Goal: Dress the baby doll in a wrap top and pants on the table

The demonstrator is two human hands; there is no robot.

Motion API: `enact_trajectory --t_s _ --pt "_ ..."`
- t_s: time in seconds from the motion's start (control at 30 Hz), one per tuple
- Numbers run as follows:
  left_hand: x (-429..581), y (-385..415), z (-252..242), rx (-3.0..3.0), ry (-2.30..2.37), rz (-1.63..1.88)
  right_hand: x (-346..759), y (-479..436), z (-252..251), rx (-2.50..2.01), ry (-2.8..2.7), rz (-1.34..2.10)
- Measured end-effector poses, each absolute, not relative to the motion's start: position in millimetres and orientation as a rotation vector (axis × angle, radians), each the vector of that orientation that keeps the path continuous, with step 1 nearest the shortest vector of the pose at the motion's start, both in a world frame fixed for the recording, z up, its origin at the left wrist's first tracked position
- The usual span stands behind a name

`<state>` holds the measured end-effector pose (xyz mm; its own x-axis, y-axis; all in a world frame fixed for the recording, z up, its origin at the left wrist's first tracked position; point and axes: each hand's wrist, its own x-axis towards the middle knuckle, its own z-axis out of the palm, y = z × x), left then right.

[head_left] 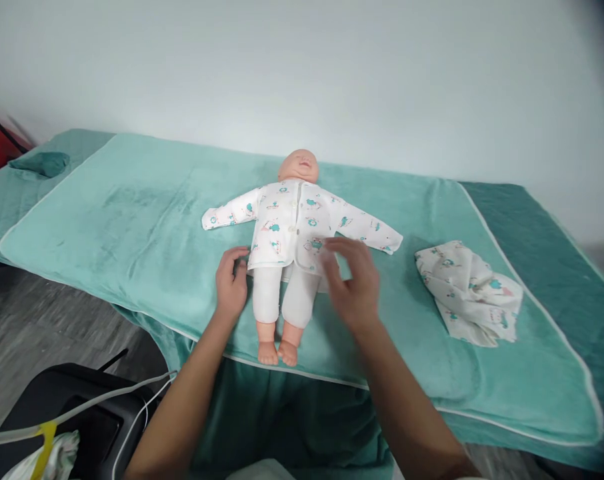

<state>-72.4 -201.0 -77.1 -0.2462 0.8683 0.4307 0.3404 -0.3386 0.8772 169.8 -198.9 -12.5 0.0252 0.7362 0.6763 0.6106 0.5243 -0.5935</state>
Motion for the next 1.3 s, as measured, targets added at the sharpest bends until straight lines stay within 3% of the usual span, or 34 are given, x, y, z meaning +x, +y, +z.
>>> enact_trajectory --t_s 0.2,0.5,1.03,1.3 --pt "-76 -152 -59 1.098 1.159 1.43 209 -143 -43 -1.741 -1.161 0.668" --pt "-43 -117 -38 0.851 0.921 1.326 190 -118 -58 -1.336 -1.152 0.92" --pt "-3 -65 -39 0.925 0.795 1.345 225 -63 -66 -1.325 -1.155 0.868" --pt "-7 -74 -46 0.883 0.916 1.428 251 -65 -76 -1.15 -0.693 0.978"
